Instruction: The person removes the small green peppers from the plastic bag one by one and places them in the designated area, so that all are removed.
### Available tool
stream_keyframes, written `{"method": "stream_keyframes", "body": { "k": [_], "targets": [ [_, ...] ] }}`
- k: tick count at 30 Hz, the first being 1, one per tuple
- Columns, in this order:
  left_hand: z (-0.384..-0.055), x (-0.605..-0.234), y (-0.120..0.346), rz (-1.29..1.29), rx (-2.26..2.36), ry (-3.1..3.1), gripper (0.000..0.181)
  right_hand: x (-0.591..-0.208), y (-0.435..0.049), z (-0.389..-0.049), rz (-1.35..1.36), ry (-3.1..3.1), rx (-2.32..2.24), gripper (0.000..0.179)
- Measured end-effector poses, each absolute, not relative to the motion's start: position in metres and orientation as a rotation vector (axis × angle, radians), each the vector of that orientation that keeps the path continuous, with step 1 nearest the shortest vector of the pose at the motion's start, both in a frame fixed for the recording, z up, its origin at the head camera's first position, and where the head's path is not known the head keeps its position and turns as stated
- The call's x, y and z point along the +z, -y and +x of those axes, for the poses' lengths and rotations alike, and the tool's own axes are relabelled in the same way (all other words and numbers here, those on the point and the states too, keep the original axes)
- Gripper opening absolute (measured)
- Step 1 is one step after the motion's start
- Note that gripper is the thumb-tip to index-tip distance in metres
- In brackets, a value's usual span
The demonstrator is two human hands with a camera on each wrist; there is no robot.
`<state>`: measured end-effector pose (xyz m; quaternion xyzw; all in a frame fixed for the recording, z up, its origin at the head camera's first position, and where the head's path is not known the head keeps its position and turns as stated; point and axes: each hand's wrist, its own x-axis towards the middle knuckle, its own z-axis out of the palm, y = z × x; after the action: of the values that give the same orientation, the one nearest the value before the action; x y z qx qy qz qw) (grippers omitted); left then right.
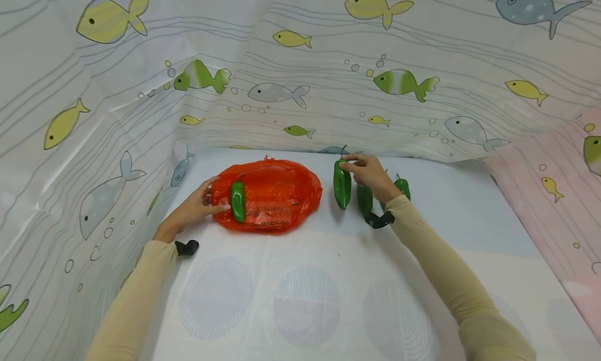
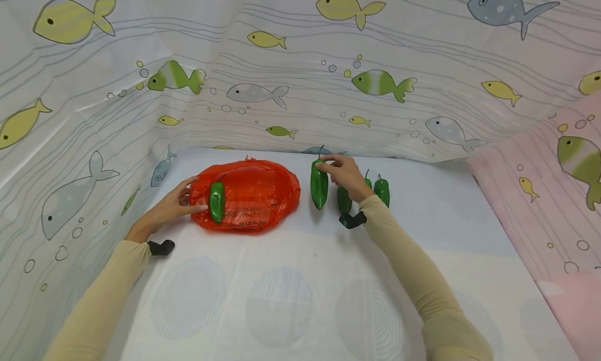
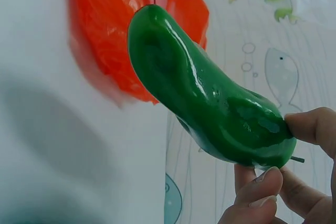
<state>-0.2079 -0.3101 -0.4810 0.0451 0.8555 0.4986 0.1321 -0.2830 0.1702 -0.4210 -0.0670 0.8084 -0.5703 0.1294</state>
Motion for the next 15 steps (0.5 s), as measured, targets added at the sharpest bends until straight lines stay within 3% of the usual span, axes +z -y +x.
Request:
{"method": "stream_keyframes", "body": {
  "k": [15],
  "targets": [
    [-0.199, -0.462, 0.301, 0.136, 1.453, -2.462, 0.092, -0.423, -0.218, -0.281, -0.076, -2.362, -1.692, 0.049]
  ]
}}
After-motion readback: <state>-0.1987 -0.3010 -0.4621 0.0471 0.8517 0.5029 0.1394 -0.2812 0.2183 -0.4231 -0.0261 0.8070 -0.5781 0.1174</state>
